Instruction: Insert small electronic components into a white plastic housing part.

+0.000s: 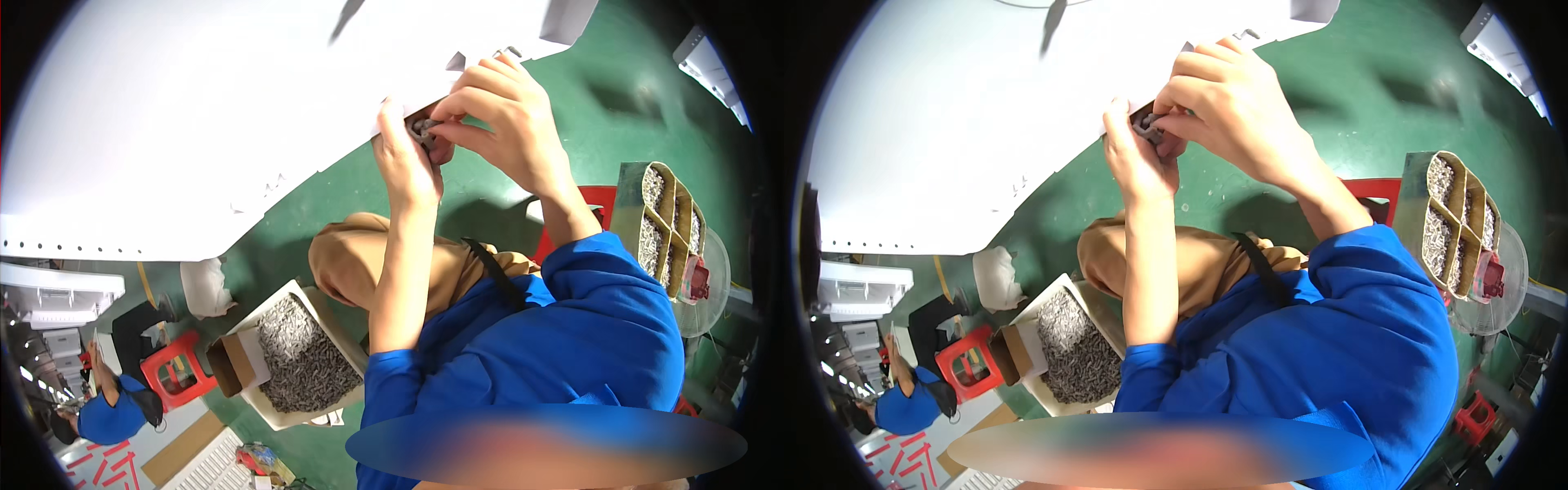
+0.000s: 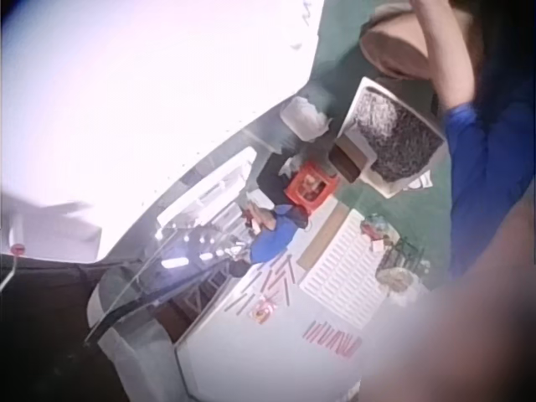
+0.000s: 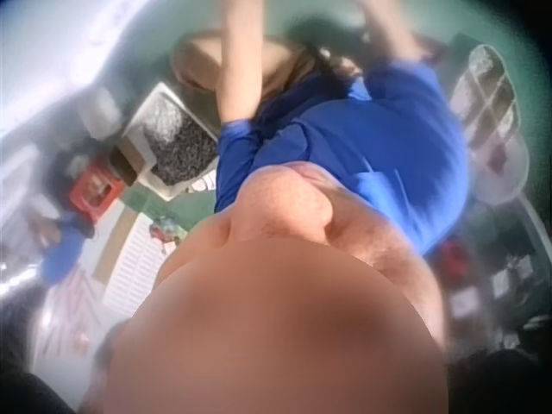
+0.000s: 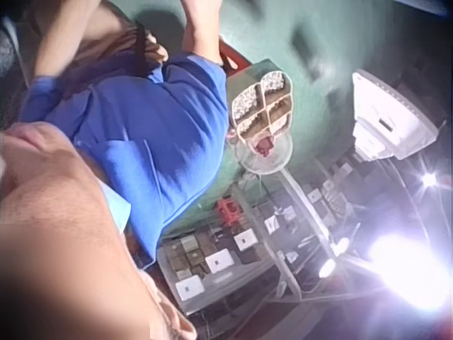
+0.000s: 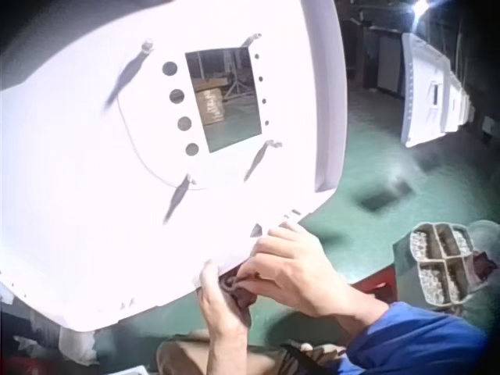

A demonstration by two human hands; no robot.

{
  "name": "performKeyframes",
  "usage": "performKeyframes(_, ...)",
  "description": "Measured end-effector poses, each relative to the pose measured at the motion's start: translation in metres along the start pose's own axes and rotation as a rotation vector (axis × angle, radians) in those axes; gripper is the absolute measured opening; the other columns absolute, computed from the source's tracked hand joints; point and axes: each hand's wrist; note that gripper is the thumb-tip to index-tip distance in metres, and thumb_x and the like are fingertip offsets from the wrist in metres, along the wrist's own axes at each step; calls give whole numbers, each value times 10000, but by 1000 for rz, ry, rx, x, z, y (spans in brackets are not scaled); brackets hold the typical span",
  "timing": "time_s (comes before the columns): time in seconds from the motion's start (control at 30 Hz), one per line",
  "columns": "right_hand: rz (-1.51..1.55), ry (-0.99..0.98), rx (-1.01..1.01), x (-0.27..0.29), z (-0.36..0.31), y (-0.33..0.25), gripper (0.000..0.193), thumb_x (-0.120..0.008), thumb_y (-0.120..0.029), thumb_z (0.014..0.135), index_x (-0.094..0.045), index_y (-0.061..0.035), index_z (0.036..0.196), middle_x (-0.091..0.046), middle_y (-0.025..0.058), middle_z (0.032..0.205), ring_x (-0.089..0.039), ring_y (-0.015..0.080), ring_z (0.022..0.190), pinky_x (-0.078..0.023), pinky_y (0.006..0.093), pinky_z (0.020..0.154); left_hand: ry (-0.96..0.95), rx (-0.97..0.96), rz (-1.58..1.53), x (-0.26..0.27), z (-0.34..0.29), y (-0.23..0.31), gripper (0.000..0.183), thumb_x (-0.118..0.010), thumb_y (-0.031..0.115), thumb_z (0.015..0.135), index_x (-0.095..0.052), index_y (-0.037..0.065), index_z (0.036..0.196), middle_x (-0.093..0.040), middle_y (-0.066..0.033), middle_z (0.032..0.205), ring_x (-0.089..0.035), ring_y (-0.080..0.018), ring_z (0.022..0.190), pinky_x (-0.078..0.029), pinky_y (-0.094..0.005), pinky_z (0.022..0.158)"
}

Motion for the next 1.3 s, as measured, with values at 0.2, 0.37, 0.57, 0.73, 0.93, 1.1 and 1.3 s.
performKeyframes(0.2,-115,411,-224,26,-19,22,157,-730,-15,621,-634,-59,736,-620,27,682,-585,172,629,-467,277,576,-95,-41,31,-1,2,-7,406,-357,298,896,-495,-4,662,-542,-107,586,-305,-108,357,-227,-237,345)
performKeyframes(0.37,-359,400,-123,26,-24,39,142,-725,-59,632,-637,-80,742,-603,8,699,-558,191,644,-435,289,615,-95,-59,-5,-6,7,-12,405,-352,280,902,-487,-8,652,-532,-104,569,-296,-94,359,-200,-237,348)
performKeyframes(0.57,-496,365,-180,33,-31,49,149,-719,-70,626,-605,-94,719,-583,-7,693,-553,181,644,-410,299,624,-97,-61,18,-15,7,-16,401,-354,270,900,-492,-12,651,-535,-105,568,-305,-88,360,-214,-237,350)
performKeyframes(0.73,-546,343,-201,31,-31,54,130,-714,-104,642,-609,-101,720,-576,-7,677,-557,180,642,-419,298,632,-127,-65,-16,-17,8,-19,395,-360,270,906,-495,-14,667,-540,-108,585,-308,-88,362,-222,-235,353)
performKeyframes(0.93,-489,387,-224,29,-35,59,132,-719,-93,644,-613,-85,722,-592,-1,672,-554,193,614,-432,296,613,-119,-46,3,-21,6,-20,375,-356,256,908,-478,-5,667,-531,-104,591,-299,-87,370,-223,-232,362)
performKeyframes(1.1,-570,418,-203,25,-37,63,148,-721,-127,680,-584,-81,709,-581,-2,653,-550,197,592,-429,290,590,-152,9,74,-22,5,-21,389,-339,252,902,-463,10,624,-501,-82,568,-278,-92,378,-208,-243,377)
performKeyframes(1.3,-633,383,-212,22,-39,67,176,-696,-165,719,-545,-75,721,-552,21,657,-547,205,592,-423,302,581,-174,43,89,-23,4,-23,408,-332,269,914,-444,14,616,-485,-83,568,-269,-94,386,-202,-245,386)
Point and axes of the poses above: each hand's wrist, its own z-axis towards the middle knuckle, its own x-axis out of the back of the hand, y = z × x
